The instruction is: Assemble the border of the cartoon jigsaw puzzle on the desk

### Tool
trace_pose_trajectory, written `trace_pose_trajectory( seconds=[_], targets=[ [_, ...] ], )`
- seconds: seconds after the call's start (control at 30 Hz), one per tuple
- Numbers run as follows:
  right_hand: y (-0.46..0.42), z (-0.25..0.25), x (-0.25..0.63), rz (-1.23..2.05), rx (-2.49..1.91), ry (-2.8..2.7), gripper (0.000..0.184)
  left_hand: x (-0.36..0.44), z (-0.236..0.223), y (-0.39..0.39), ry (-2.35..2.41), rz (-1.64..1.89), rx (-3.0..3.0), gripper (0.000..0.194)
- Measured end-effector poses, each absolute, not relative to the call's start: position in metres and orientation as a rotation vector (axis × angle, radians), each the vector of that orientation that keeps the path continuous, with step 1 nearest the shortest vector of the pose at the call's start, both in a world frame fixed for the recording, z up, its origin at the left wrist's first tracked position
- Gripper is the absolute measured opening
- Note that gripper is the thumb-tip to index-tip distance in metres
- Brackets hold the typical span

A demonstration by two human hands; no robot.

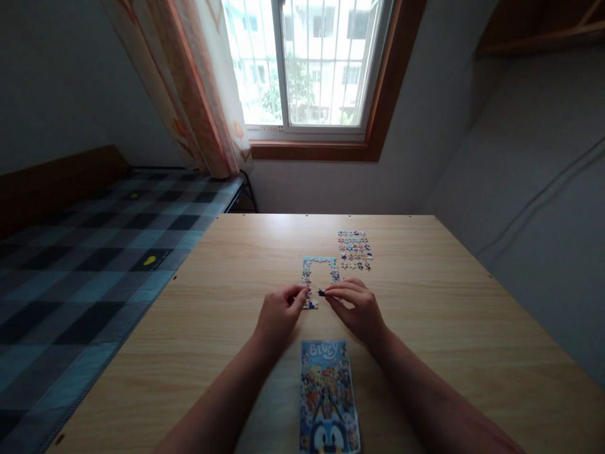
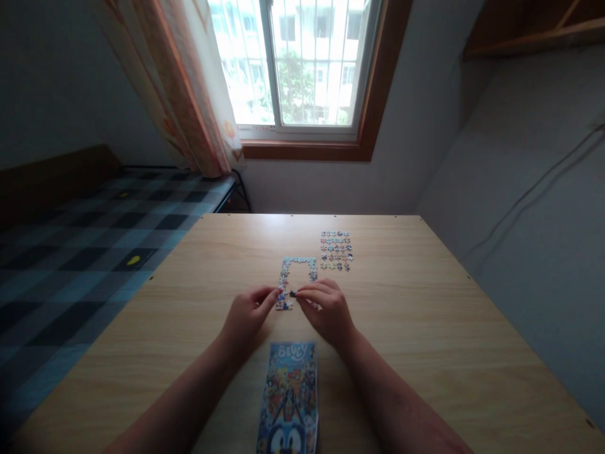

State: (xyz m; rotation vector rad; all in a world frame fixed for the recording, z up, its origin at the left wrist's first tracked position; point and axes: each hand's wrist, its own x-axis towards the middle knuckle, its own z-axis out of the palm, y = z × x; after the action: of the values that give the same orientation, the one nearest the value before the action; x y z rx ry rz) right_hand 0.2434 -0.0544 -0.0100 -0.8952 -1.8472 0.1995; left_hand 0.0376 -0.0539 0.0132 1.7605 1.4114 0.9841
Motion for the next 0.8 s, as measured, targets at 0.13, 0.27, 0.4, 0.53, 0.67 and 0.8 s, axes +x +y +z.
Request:
trace_pose_trajectory(
  seconds=[0.13, 0.27, 0.4, 0.53, 0.67, 0.8],
  targets=[
    [-0.05, -0.014, 0.25, 0.146, -0.955, -1.962, 0.009, 0.033, 0.009, -0.053, 1.588, 1.056, 2.18, 0.019],
    [-0.05, -0.018, 0.25, 0.146, -0.98, -2.11, 0.011, 0.037, 0.002, -0.055, 1.688, 0.933, 2.329, 0.012],
    [-0.051, -0.021, 0.25, 0.151, -0.993, -2.177, 0.011, 0.043, 0.002, -0.058, 1.767, 0.833, 2.343, 0.022],
    [-0.051, -0.022, 0.251, 0.147, -0.992, -2.188, 0.01, 0.044, 0.001, -0.059, 1.814, 0.786, 2.317, 0.034],
    [-0.052, -0.021, 0.251, 0.139, -1.014, -2.21, 0.01, 0.043, -0.003, -0.058, 1.835, 0.8, 2.307, 0.038],
    [-0.053, -0.02, 0.251, 0.124, -1.028, -2.224, 0.011, 0.043, -0.007, -0.057, 1.825, 0.825, 2.287, 0.039]
  ],
)
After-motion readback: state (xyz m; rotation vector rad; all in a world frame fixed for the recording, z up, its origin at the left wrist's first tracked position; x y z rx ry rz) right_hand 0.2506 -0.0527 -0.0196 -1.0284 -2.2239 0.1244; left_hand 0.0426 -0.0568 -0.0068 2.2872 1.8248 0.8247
